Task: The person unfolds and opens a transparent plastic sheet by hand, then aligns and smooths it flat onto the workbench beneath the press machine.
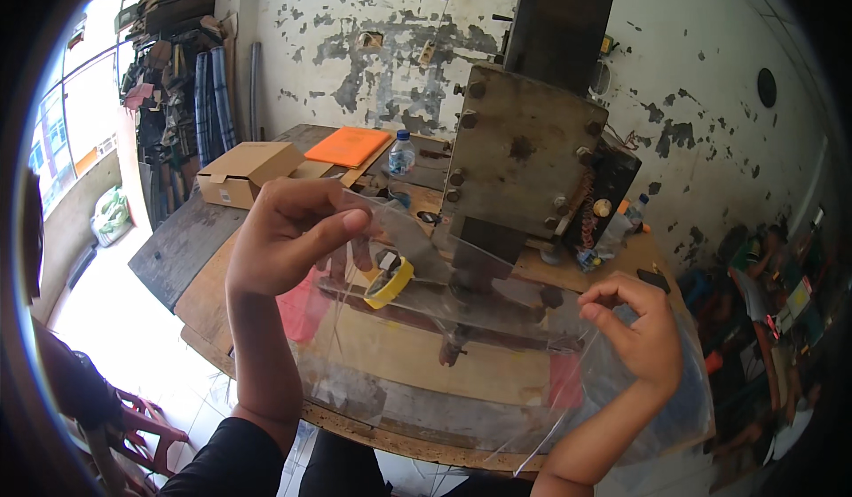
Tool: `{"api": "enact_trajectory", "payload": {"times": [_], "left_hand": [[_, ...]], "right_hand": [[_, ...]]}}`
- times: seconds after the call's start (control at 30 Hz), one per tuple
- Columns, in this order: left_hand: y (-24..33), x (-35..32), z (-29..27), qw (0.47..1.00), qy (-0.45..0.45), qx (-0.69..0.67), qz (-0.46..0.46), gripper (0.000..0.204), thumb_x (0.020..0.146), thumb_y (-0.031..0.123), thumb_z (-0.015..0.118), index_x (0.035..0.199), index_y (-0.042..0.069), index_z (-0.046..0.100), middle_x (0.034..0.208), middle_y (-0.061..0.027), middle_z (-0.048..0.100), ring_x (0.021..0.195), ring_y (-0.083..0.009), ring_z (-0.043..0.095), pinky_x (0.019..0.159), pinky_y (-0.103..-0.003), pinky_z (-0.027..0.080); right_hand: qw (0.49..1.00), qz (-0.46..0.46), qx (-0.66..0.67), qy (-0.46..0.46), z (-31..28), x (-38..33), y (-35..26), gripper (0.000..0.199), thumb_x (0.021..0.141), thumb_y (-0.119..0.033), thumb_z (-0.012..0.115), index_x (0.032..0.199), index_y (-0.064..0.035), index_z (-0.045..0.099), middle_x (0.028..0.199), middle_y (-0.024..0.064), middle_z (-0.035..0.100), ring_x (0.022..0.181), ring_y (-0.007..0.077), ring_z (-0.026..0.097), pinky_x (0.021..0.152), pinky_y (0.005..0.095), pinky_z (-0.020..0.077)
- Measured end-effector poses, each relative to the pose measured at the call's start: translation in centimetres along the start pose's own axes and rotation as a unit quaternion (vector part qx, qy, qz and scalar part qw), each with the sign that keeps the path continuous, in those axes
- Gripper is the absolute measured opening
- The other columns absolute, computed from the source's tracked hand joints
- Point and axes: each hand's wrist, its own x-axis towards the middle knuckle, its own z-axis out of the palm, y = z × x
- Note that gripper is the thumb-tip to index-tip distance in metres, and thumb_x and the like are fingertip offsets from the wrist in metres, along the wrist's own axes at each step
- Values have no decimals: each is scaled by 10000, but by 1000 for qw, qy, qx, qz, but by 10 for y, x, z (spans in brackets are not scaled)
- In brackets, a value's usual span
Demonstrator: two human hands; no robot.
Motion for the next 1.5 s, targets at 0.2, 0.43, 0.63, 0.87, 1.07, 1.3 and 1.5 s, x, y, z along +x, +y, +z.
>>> {"api": "enact_trajectory", "payload": {"times": [0.2, 0.43, 0.63, 0.87, 1.07, 1.3, 1.5], "left_hand": [[-2, -1, 12, 1000, -18, -26, 6, 175, 1052, 87, 701, 1039, -86, 718, 952, -137, 775, 779, -124, 758, 508, -207, 539], [-2, 3, 19, 999, -25, -26, 4, 180, 1051, 86, 702, 1050, -93, 695, 992, -154, 766, 796, -148, 768, 499, -227, 572], [-1, 5, 19, 999, -28, -38, 2, 248, 1086, 153, 663, 1011, -77, 717, 874, -126, 770, 705, -125, 746, 501, -224, 555], [-3, 7, 19, 999, -46, 7, 4, 296, 1111, 174, 608, 1090, -70, 772, 804, -116, 785, 638, -92, 715, 543, -222, 530], [-2, 7, 20, 999, -43, 4, -1, 300, 1121, 159, 582, 1114, -74, 772, 817, -119, 790, 643, -98, 718, 573, -223, 540], [-2, 9, 18, 998, -60, 9, -9, 320, 1134, 170, 549, 1130, -63, 768, 834, -112, 798, 658, -98, 727, 607, -225, 552], [-6, 11, 17, 998, -66, 14, -8, 328, 1140, 187, 542, 1139, -51, 769, 848, -108, 802, 696, -100, 749, 632, -228, 563]], "right_hand": [[996, -56, 10, -65, 4, 0, -13, 177, 867, -98, 843, 945, 34, 753, 904, 97, 738, 852, 174, 708, 799, 298, 542], [994, -58, -20, -90, 8, 4, -14, 177, 844, -88, 867, 929, 25, 761, 909, 106, 755, 851, 182, 711, 787, 298, 539], [994, -48, -22, -97, 10, 5, -11, 153, 857, -81, 856, 920, 21, 761, 895, 89, 762, 831, 171, 699, 766, 301, 525], [996, -38, -10, -84, 10, 4, -8, 142, 860, -66, 841, 891, 29, 739, 871, 82, 748, 805, 160, 688, 762, 299, 522], [996, -43, -20, -79, 9, 4, -8, 158, 854, -70, 836, 866, 30, 714, 847, 73, 726, 786, 155, 667, 752, 300, 517], [998, -37, 10, -53, 9, 2, -3, 157, 863, -88, 819, 866, 27, 711, 826, 74, 717, 770, 147, 657, 736, 294, 507], [998, -33, 3, -56, 7, 1, -3, 162, 870, -105, 821, 873, 20, 718, 820, 74, 724, 761, 145, 663, 729, 293, 506]]}}
